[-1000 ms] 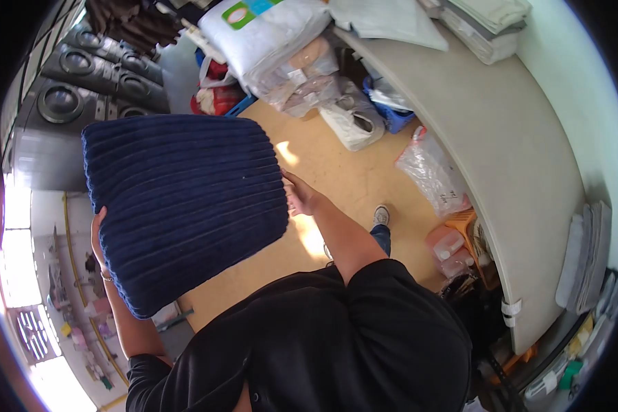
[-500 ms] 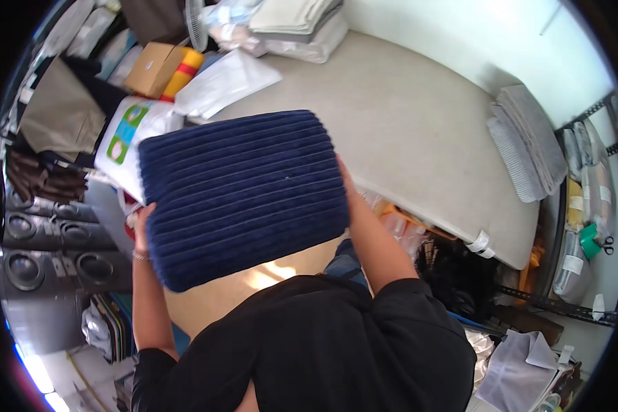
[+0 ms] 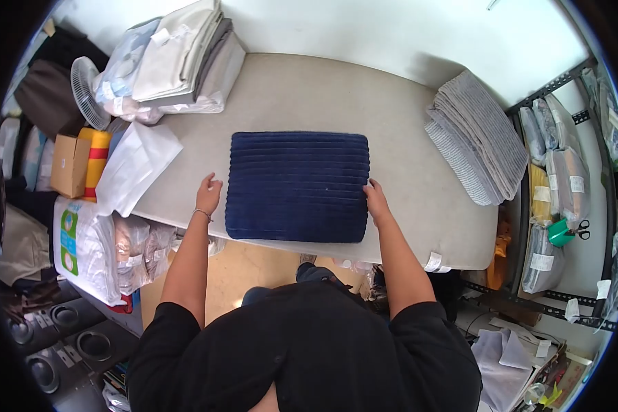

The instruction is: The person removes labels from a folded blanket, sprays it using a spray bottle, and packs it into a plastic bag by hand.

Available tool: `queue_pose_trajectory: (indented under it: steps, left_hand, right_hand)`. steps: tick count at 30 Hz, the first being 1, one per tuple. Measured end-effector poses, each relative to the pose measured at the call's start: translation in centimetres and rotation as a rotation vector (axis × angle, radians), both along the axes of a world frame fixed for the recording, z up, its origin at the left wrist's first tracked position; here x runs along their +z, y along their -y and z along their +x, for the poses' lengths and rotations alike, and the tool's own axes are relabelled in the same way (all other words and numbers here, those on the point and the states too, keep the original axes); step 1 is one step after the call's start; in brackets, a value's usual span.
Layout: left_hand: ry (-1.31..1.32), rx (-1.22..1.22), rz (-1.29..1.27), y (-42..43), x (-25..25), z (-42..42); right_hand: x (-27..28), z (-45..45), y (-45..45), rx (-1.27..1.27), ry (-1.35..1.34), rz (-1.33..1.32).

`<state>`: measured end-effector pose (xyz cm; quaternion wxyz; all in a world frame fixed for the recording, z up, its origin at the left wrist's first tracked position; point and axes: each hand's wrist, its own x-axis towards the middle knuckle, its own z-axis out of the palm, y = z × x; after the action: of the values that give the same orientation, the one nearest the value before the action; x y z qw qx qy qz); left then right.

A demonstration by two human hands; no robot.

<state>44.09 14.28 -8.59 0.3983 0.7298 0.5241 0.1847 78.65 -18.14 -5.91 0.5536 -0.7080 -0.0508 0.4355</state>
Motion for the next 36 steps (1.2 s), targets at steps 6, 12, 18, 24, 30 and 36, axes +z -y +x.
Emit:
queue_pose_trajectory:
  steps: [6, 12, 18, 24, 30, 36]
  left_hand:
    - [0.038, -0.016, -0.089, -3.5, 0.7, 6.7]
    - [-0.21, -0.021, -0.236, -3.4, 0.9, 9.5]
    - [0.106, -0.053, -0.129, -2.0, -0.1, 5.9]
    - [0.306, -0.013, -0.19, -2.3, -3.3, 5.9]
    - [0.477, -0.242, -0.988, -0.7, -4.4, 0.7]
    - [0.406, -0.438, -0.925, -3.8, -3.9, 4.2]
  right_hand:
    - [-1.1, 1.3, -2.2, -0.085, 0.501, -0.144]
    - [-1.4, 0.2, -4.2, -0.051, 0.595, -0.379]
    - [-1.2, -2.1, -4.1, -0.081, 0.654, -0.396]
    - [4.3, -3.0, -8.3, -0.052, 1.318, -0.233]
    - [1.8, -2.9, -6.7, -0.096, 0.665, -0.486]
    - [-6.1, -4.9, 0.0, -0.242, 0.13, -0.177]
